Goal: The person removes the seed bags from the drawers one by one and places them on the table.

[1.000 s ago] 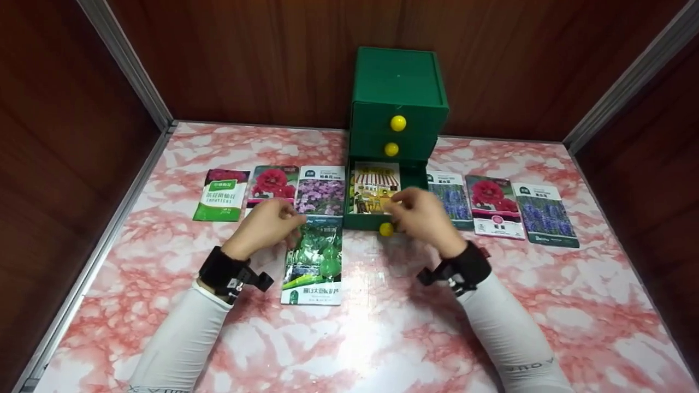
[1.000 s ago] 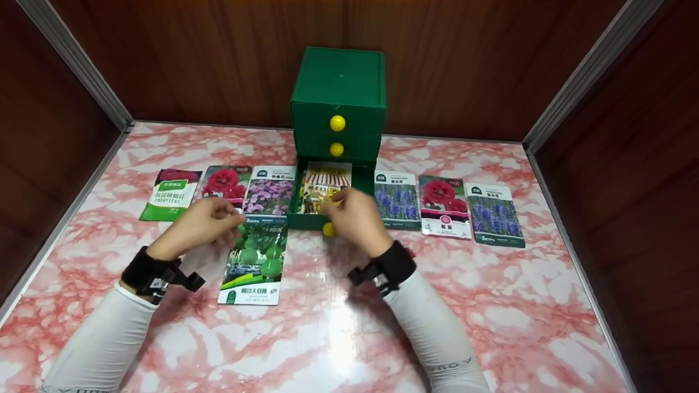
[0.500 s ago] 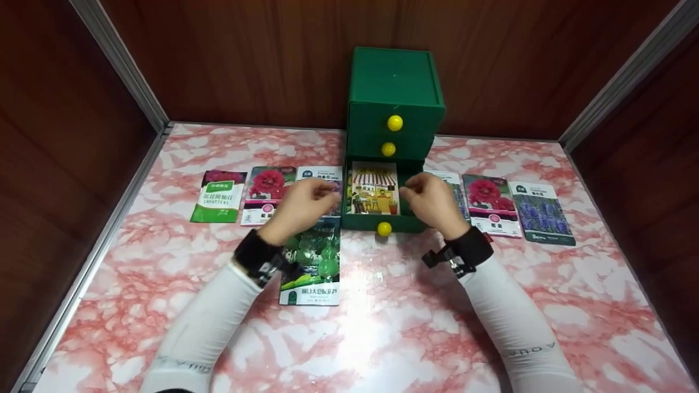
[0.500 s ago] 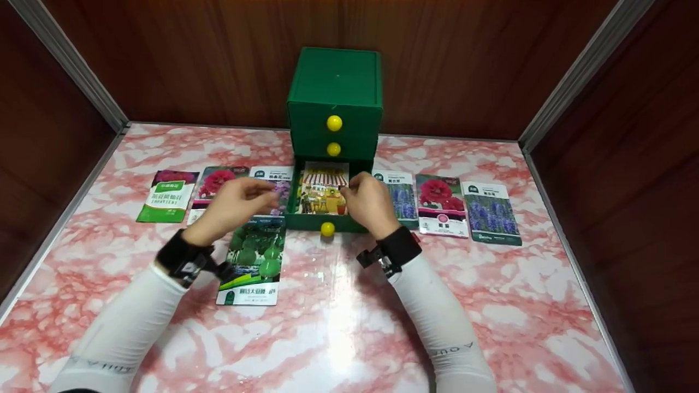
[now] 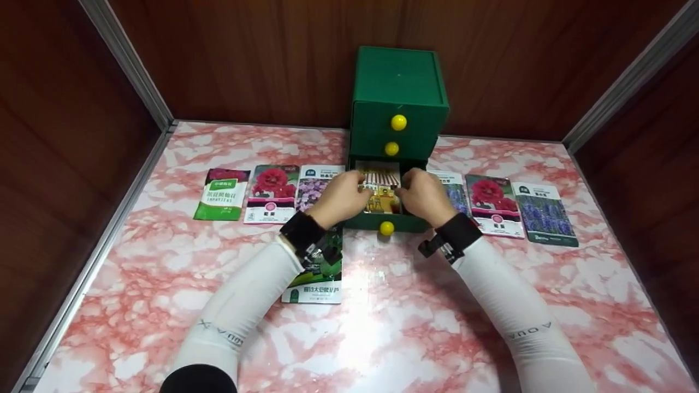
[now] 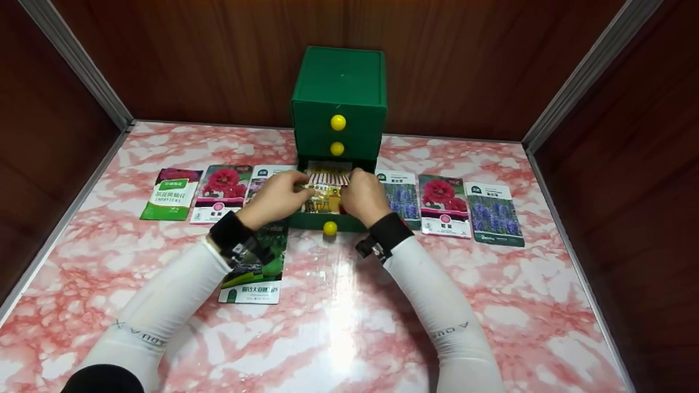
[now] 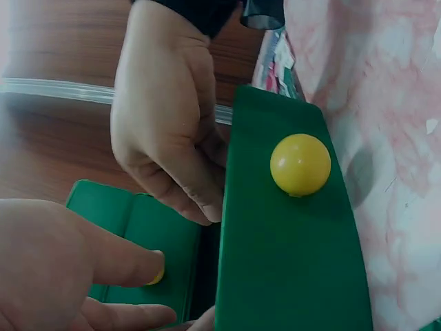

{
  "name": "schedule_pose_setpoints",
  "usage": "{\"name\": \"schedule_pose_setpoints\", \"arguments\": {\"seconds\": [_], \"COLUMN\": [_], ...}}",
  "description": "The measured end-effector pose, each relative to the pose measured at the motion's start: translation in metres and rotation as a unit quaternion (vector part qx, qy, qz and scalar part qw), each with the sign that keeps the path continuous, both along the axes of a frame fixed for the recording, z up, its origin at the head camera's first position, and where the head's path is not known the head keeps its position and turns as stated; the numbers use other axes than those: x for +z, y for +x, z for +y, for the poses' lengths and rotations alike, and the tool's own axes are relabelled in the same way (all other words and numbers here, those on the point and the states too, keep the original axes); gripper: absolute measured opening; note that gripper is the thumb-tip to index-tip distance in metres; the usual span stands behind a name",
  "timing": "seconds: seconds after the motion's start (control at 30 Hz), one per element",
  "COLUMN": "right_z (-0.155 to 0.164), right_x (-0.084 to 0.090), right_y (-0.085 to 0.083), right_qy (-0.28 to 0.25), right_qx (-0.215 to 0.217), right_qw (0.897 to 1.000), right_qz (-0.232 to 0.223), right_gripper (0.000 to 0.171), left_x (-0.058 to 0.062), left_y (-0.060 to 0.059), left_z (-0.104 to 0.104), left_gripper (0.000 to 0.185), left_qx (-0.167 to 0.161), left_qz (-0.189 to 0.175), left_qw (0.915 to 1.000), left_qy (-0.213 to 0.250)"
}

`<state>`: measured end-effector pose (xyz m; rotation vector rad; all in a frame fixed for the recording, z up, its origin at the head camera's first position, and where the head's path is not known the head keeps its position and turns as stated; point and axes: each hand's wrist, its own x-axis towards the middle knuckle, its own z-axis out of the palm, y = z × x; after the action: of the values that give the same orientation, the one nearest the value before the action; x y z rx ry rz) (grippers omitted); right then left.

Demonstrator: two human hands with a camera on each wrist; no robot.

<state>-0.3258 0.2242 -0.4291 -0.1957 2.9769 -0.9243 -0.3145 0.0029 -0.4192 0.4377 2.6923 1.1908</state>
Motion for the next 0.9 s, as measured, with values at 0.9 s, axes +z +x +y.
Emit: {"name": "schedule_pose_setpoints", "arguments": {"seconds": [0.9], "right_z": [-0.007], "right_x": [-0.014], "right_y": [-0.011], "right_qy": [0.059], "right_qx": [0.043], "right_qw": [0.997], "right_qz": [0.003], "right_gripper": [0.009], "left_x": [-0.080], "left_y": [-0.073], "left_z": [0.056], "left_gripper": [0.003], "left_qx": [-0.006], "left_qz": [-0.037], "left_qw": [0.9936], "left_qy": [-0.107]}}
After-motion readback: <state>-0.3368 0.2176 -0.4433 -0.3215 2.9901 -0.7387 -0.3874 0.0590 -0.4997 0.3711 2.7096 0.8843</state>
